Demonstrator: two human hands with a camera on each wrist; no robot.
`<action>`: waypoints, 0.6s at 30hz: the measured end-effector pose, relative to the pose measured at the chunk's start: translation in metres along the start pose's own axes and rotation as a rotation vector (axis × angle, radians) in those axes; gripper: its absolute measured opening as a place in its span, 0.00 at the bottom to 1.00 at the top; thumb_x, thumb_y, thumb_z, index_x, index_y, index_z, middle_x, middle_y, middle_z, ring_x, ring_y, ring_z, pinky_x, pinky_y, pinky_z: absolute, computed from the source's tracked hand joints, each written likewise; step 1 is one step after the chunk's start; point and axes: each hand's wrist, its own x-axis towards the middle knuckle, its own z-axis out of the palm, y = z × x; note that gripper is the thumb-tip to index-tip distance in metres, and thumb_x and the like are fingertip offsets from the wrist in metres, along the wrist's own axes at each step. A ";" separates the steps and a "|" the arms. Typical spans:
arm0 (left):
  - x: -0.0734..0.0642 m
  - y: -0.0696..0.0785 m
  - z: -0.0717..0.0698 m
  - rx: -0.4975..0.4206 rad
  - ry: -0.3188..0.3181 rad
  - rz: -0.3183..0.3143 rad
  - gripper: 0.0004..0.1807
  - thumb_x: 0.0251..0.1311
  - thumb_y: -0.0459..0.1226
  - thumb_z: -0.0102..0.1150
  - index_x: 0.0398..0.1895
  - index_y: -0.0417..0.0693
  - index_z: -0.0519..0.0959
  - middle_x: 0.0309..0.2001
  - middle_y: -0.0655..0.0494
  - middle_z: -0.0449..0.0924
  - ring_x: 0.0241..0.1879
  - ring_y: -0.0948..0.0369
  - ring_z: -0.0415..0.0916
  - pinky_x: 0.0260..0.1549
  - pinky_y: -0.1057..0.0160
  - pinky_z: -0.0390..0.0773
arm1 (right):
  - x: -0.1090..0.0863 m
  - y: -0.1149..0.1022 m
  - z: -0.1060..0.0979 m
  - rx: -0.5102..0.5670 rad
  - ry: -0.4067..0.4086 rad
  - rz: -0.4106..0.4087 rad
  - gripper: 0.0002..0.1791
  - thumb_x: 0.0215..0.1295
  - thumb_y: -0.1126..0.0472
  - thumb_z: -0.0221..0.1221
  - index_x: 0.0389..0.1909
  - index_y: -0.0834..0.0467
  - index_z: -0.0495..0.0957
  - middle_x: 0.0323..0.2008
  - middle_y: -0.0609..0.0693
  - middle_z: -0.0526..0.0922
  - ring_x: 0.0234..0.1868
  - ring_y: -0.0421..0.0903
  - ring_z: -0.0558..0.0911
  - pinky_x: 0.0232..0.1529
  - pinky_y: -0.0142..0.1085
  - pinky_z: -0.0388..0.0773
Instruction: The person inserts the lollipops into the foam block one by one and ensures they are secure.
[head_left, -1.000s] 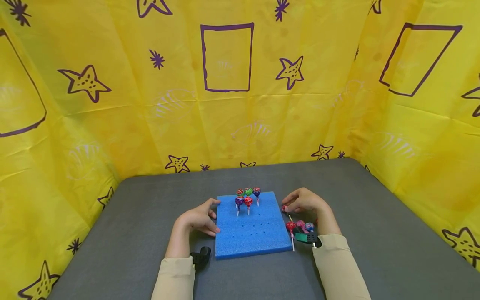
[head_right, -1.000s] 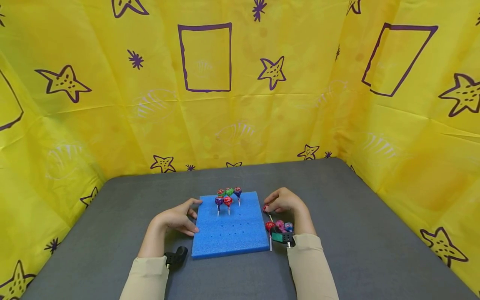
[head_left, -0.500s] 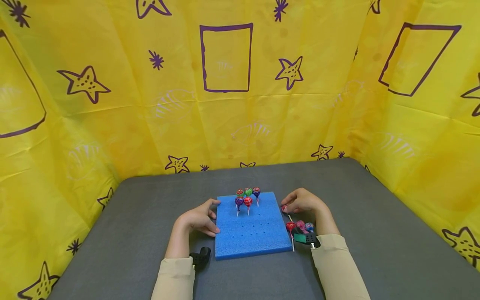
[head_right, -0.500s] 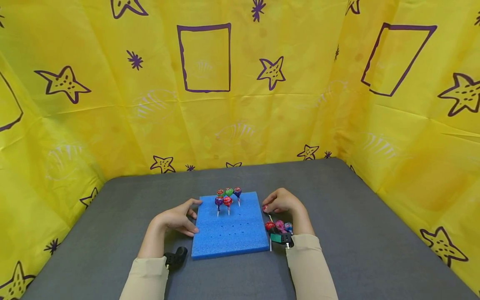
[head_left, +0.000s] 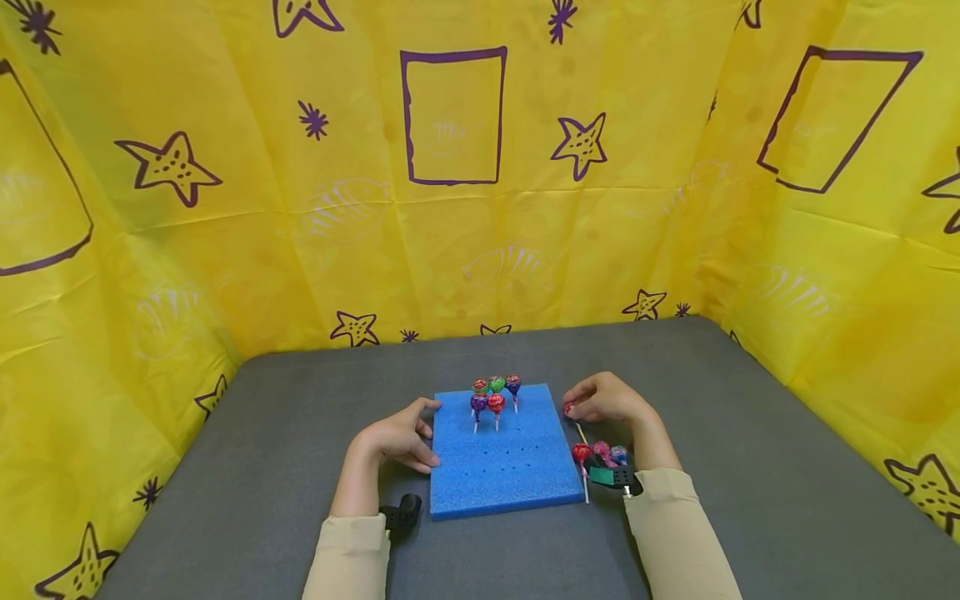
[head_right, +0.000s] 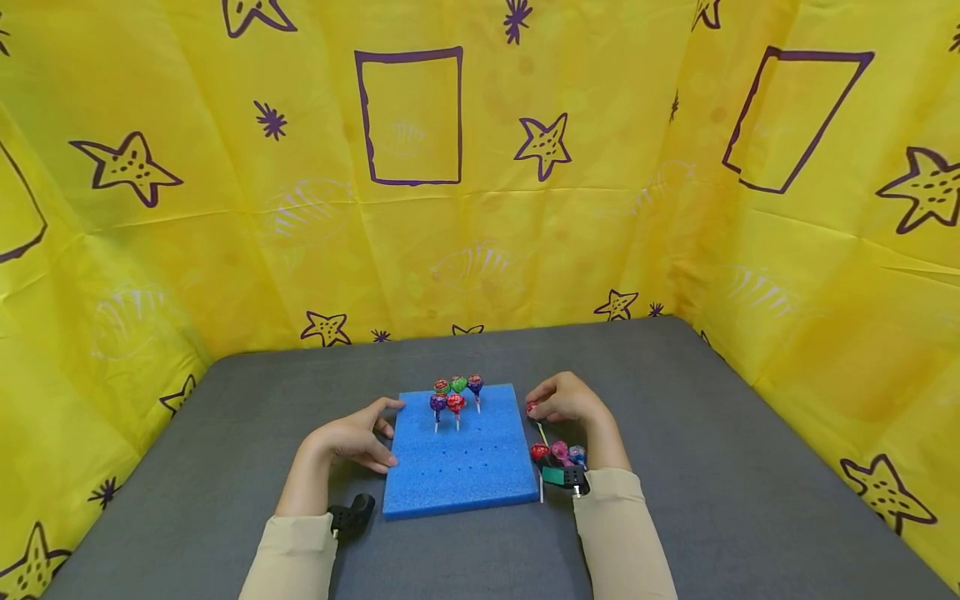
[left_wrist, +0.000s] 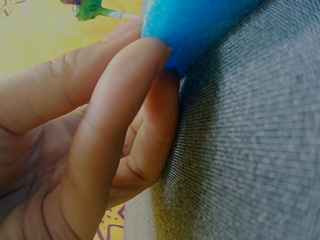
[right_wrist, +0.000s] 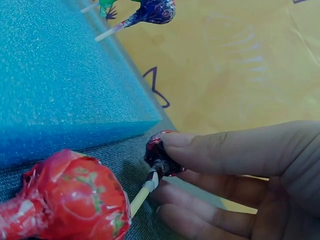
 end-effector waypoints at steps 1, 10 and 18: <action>0.000 0.000 0.000 -0.001 0.002 -0.004 0.52 0.49 0.20 0.67 0.75 0.52 0.53 0.49 0.42 0.67 0.29 0.57 0.83 0.30 0.60 0.89 | 0.000 0.000 0.000 0.007 0.003 -0.005 0.15 0.60 0.63 0.67 0.48 0.62 0.84 0.48 0.58 0.85 0.41 0.46 0.82 0.46 0.39 0.87; 0.001 0.000 0.001 -0.002 0.016 -0.014 0.51 0.49 0.20 0.68 0.75 0.53 0.54 0.49 0.42 0.67 0.29 0.56 0.83 0.30 0.60 0.88 | 0.000 -0.001 -0.003 0.049 0.056 -0.041 0.17 0.61 0.62 0.66 0.50 0.62 0.83 0.48 0.58 0.86 0.43 0.46 0.83 0.49 0.41 0.87; 0.001 0.000 0.001 -0.004 0.008 -0.010 0.51 0.49 0.20 0.68 0.75 0.53 0.54 0.49 0.42 0.67 0.29 0.56 0.83 0.30 0.60 0.89 | -0.001 -0.002 -0.003 0.055 0.127 -0.092 0.18 0.60 0.64 0.66 0.52 0.64 0.82 0.48 0.59 0.86 0.44 0.47 0.84 0.51 0.44 0.86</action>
